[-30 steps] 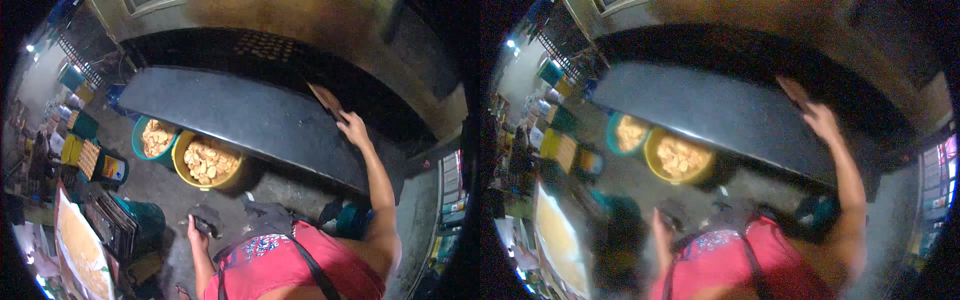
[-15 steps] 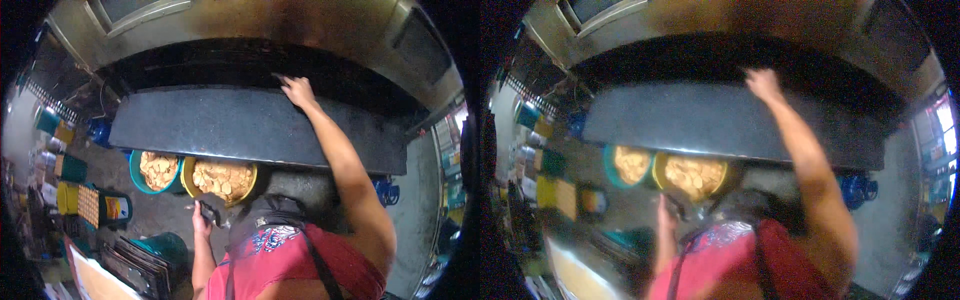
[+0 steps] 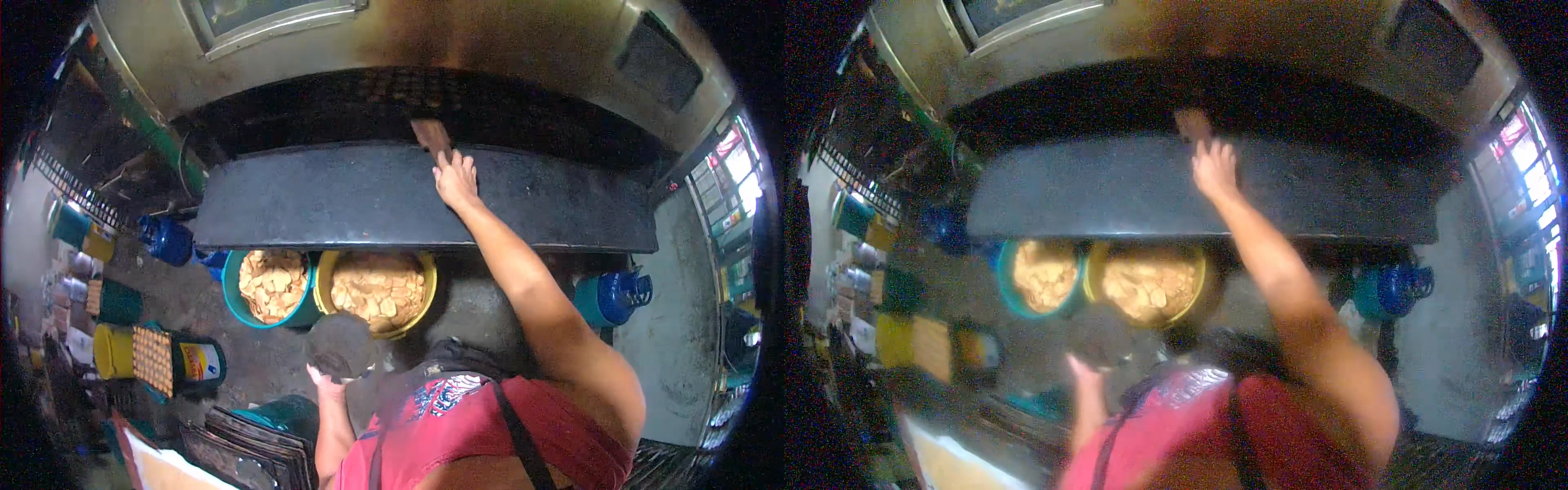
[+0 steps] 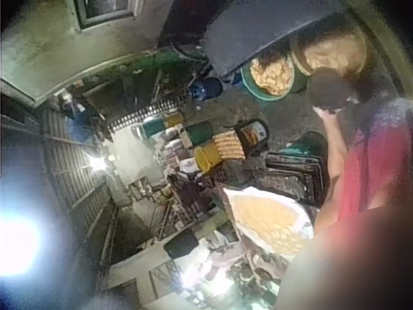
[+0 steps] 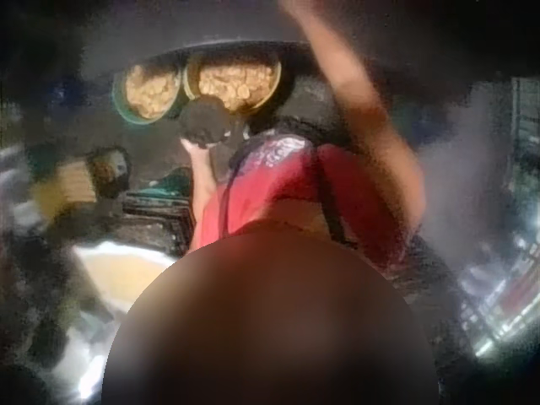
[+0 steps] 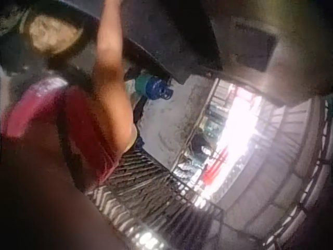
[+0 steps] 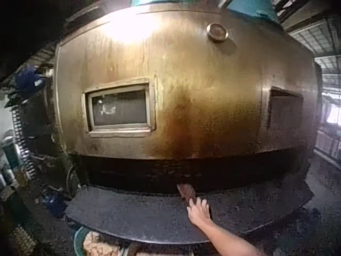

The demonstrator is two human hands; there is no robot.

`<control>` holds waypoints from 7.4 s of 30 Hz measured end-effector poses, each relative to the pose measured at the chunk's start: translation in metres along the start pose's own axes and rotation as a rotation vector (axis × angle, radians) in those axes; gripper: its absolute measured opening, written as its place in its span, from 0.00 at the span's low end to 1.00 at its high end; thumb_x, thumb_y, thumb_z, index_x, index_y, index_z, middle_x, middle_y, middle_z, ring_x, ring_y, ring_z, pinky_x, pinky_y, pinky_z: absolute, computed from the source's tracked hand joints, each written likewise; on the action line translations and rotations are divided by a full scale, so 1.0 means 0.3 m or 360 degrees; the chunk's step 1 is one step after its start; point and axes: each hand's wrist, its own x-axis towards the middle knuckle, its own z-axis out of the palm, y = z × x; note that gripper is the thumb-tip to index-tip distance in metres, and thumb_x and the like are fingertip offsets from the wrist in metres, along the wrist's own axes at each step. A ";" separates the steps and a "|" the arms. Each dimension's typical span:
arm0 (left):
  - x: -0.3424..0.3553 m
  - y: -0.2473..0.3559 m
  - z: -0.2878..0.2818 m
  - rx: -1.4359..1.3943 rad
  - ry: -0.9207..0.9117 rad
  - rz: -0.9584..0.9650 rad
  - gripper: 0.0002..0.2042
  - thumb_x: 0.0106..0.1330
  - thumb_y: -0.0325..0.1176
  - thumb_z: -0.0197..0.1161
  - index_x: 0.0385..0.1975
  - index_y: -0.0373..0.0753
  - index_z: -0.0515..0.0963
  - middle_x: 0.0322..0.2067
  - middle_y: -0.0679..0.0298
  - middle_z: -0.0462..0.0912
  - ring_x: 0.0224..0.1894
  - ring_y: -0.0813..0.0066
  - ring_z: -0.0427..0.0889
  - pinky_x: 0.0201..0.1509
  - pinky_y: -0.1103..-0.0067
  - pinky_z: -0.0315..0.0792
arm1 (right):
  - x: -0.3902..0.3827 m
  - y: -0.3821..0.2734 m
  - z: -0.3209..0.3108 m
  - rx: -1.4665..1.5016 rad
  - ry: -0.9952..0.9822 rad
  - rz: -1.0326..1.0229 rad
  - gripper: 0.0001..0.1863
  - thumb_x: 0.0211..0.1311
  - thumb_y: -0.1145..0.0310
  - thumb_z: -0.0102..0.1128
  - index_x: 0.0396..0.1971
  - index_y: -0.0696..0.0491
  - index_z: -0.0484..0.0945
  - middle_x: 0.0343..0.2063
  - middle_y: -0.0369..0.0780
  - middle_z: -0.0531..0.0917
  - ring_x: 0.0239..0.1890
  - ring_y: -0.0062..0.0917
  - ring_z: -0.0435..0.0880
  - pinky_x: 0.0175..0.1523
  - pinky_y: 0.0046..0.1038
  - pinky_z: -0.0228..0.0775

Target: The person takes trays of cookies out of a large oven using a long wooden paddle and dumps the cookies into buckets.

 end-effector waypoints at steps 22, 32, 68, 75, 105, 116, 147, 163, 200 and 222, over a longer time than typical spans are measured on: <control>0.237 -0.548 0.586 0.0475 0.0092 0.0098 0.32 0.62 0.63 0.48 0.54 0.40 0.71 0.53 0.56 0.74 0.54 0.55 0.73 0.61 0.58 0.65 | -0.763 0.696 -0.296 0.0091 -0.0141 -0.0275 0.25 0.62 0.60 0.53 0.58 0.50 0.69 0.60 0.46 0.63 0.55 0.43 0.63 0.56 0.43 0.61; 0.313 -0.643 0.592 0.0403 0.0231 0.0047 0.30 0.66 0.61 0.41 0.51 0.41 0.72 0.50 0.59 0.77 0.52 0.58 0.75 0.60 0.59 0.66 | -0.750 0.759 -0.276 0.0253 -0.0120 -0.0396 0.24 0.60 0.60 0.56 0.56 0.51 0.70 0.60 0.47 0.63 0.54 0.42 0.64 0.57 0.41 0.61; 0.045 -0.501 0.197 0.0766 0.0854 0.0661 0.31 0.66 0.62 0.44 0.54 0.40 0.69 0.49 0.59 0.76 0.52 0.60 0.75 0.59 0.62 0.67 | -0.725 0.917 -0.407 0.0600 -0.0908 -0.0152 0.40 0.44 0.53 0.68 0.57 0.56 0.64 0.46 0.50 0.78 0.47 0.45 0.78 0.50 0.40 0.71; 0.305 -0.488 0.504 0.0661 0.0636 0.0488 0.22 0.67 0.56 0.49 0.44 0.42 0.74 0.36 0.65 0.81 0.36 0.69 0.79 0.41 0.70 0.74 | -0.734 1.033 -0.392 0.0646 -0.0945 -0.0189 0.39 0.40 0.58 0.69 0.55 0.55 0.66 0.48 0.48 0.78 0.49 0.42 0.78 0.51 0.39 0.71; 0.108 -0.819 0.432 0.0424 0.0723 0.0658 0.13 0.67 0.41 0.57 0.46 0.43 0.73 0.39 0.68 0.80 0.41 0.76 0.79 0.45 0.75 0.72 | -0.925 1.085 -0.246 0.0692 -0.0895 -0.0127 0.32 0.35 0.61 0.72 0.46 0.54 0.74 0.40 0.47 0.81 0.44 0.42 0.80 0.48 0.37 0.71; 0.050 -0.734 0.317 0.0169 0.0636 0.0827 0.18 0.68 0.48 0.54 0.47 0.40 0.72 0.43 0.66 0.79 0.46 0.72 0.77 0.51 0.73 0.70 | -0.941 1.085 -0.233 0.0860 -0.1037 -0.0078 0.34 0.36 0.59 0.73 0.49 0.54 0.73 0.43 0.47 0.80 0.47 0.41 0.79 0.52 0.36 0.70; -0.487 0.091 -0.338 -0.0216 0.0663 0.1412 0.15 0.60 0.27 0.60 0.48 0.35 0.72 0.41 0.62 0.80 0.44 0.68 0.79 0.54 0.71 0.70 | -0.891 -0.338 -0.127 0.1196 -0.1329 -0.0690 0.31 0.34 0.64 0.74 0.44 0.57 0.77 0.35 0.47 0.83 0.39 0.35 0.83 0.46 0.32 0.73; -0.258 0.766 -0.476 -0.0332 0.0831 0.1237 0.12 0.61 0.29 0.59 0.44 0.37 0.73 0.38 0.60 0.80 0.40 0.63 0.80 0.47 0.67 0.72 | -0.645 -1.025 0.066 0.0905 -0.1351 -0.0728 0.32 0.30 0.62 0.73 0.43 0.55 0.78 0.34 0.50 0.83 0.39 0.39 0.83 0.46 0.34 0.73; 0.717 2.291 -0.912 -0.0011 0.1135 0.1726 0.11 0.57 0.28 0.61 0.40 0.39 0.76 0.35 0.64 0.80 0.37 0.70 0.80 0.39 0.75 0.73 | 0.698 -2.691 1.017 0.0288 -0.1524 -0.1341 0.38 0.30 0.59 0.75 0.49 0.56 0.75 0.37 0.48 0.83 0.40 0.37 0.84 0.45 0.35 0.74; 1.127 3.785 -1.755 0.2228 0.2259 0.0830 0.28 0.54 0.25 0.65 0.57 0.36 0.65 0.38 0.53 0.78 0.40 0.53 0.79 0.33 0.62 0.76 | 0.667 -2.943 1.406 -0.0077 -0.2073 -0.1215 0.36 0.38 0.50 0.72 0.46 0.58 0.75 0.41 0.48 0.81 0.43 0.40 0.81 0.48 0.38 0.72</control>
